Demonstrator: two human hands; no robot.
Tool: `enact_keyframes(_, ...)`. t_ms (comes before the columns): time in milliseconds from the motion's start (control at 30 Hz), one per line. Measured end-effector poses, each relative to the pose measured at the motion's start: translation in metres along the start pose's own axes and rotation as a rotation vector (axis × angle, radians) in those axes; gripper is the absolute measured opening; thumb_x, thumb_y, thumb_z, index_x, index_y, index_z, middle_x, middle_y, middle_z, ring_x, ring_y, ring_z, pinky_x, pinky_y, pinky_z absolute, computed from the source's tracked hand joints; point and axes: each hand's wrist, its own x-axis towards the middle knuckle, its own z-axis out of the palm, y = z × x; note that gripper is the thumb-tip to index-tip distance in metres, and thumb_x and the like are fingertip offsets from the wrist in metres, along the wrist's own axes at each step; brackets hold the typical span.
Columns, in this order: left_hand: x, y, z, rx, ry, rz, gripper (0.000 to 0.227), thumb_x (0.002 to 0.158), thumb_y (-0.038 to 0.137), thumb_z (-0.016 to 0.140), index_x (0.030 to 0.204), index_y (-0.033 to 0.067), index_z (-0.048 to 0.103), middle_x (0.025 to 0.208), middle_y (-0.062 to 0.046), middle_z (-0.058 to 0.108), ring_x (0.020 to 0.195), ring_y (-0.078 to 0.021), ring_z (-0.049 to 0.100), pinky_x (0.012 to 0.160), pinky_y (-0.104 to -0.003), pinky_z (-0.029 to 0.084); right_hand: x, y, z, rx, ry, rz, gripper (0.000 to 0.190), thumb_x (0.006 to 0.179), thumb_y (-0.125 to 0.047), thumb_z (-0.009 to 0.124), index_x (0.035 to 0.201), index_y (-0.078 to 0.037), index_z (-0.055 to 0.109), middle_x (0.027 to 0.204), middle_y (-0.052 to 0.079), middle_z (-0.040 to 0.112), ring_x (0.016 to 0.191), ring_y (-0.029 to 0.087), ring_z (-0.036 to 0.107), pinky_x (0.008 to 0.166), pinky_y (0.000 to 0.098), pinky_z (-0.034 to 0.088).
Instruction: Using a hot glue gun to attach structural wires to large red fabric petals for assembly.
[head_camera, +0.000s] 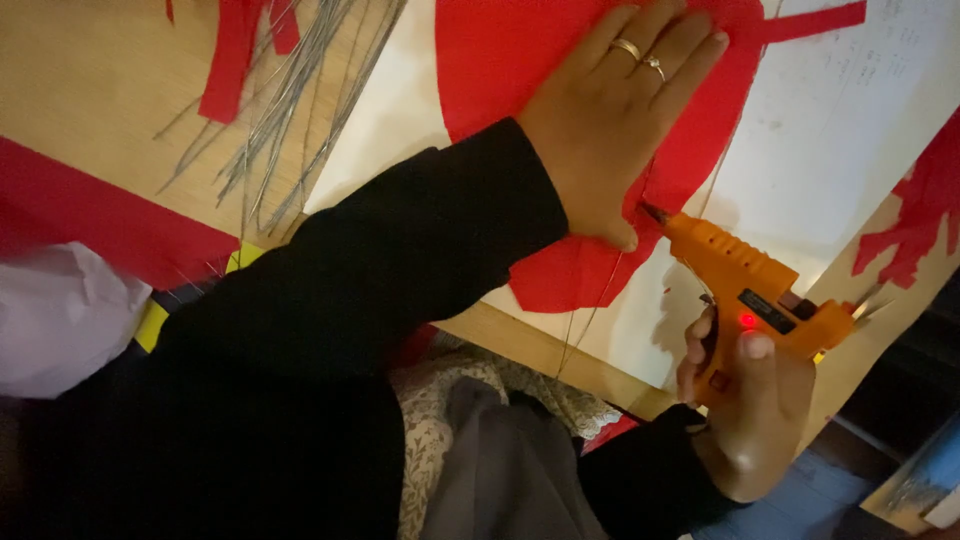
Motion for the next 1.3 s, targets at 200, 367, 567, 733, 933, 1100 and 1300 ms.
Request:
enact_keyframes(200, -0.001, 0.0, 0.0, -0.032, 0.002, 0.004, 0.165, 0.05, 0.096, 0.092, 0.162, 0.0033, 0.014, 0.171, -0.017, 0.029, 0.157, -0.0366, 0.022, 0.127, -0.051, 0.011, -0.001, 0.004, -0.003, -0.003, -0.022, 0.001, 0.056, 0.097, -0.053, 0.056, 0.104, 0.003, 0.058, 0.081, 0.013, 0.057, 0.052, 0.019, 0.048, 0.04, 0.0282, 0.038)
enact_keyframes(367, -0.002, -0.001, -0.001, -0.026, 0.007, 0.012, 0.164, 0.051, 0.098, 0.09, 0.162, 0.0021, 0.015, 0.171, -0.018, 0.028, 0.156, -0.0371, 0.021, 0.126, -0.052, 0.012, -0.004, 0.0, 0.003, -0.057, -0.027, -0.028, 0.064, 0.094, -0.062, 0.052, 0.092, 0.002, 0.06, 0.065, 0.011, 0.05, 0.041, 0.018, 0.047, 0.04, 0.0227, 0.026)
enact_keyframes(567, -0.001, 0.0, -0.003, -0.012, -0.061, 0.008, 0.165, 0.053, 0.1, 0.086, 0.162, 0.0028, 0.008, 0.173, -0.016, 0.021, 0.158, -0.0363, 0.016, 0.127, -0.05, 0.01, -0.003, 0.006, -0.003, -0.081, -0.017, 0.006, 0.06, 0.097, -0.056, 0.051, 0.094, 0.003, 0.062, 0.068, 0.01, 0.052, 0.042, 0.018, 0.049, 0.039, 0.0236, 0.028)
enact_keyframes(733, -0.002, -0.001, 0.001, -0.028, -0.005, 0.007, 0.167, 0.05, 0.101, 0.091, 0.161, 0.0026, 0.013, 0.171, -0.016, 0.027, 0.157, -0.0365, 0.023, 0.127, -0.05, 0.014, -0.006, -0.002, 0.001, -0.085, -0.023, 0.004, 0.063, 0.096, -0.058, 0.051, 0.092, 0.004, 0.063, 0.068, 0.011, 0.053, 0.044, 0.017, 0.048, 0.042, 0.023, 0.028)
enact_keyframes(933, -0.002, -0.001, 0.001, -0.027, -0.002, 0.011, 0.166, 0.051, 0.099, 0.09, 0.162, 0.0029, 0.013, 0.172, -0.016, 0.026, 0.157, -0.0363, 0.021, 0.127, -0.05, 0.013, -0.009, -0.004, 0.007, -0.096, 0.063, 0.05, 0.059, 0.094, -0.057, 0.054, 0.09, 0.002, 0.064, 0.07, 0.01, 0.055, 0.044, 0.017, 0.047, 0.041, 0.023, 0.024)
enact_keyframes(1100, -0.002, 0.0, 0.0, -0.017, -0.018, 0.001, 0.168, 0.051, 0.102, 0.088, 0.162, 0.0028, 0.011, 0.172, -0.016, 0.025, 0.157, -0.0358, 0.021, 0.127, -0.049, 0.012, -0.005, 0.005, -0.001, -0.075, 0.041, 0.061, 0.062, 0.092, -0.059, 0.054, 0.09, 0.002, 0.062, 0.068, 0.01, 0.053, 0.043, 0.017, 0.048, 0.041, 0.0226, 0.023)
enact_keyframes(1300, -0.001, -0.001, 0.002, -0.007, -0.01, 0.007, 0.167, 0.05, 0.102, 0.087, 0.162, 0.0029, 0.011, 0.172, -0.015, 0.026, 0.157, -0.036, 0.022, 0.127, -0.049, 0.013, -0.01, 0.001, -0.001, -0.099, 0.03, 0.036, 0.06, 0.095, -0.057, 0.052, 0.092, 0.002, 0.064, 0.068, 0.009, 0.053, 0.045, 0.017, 0.049, 0.042, 0.0236, 0.028)
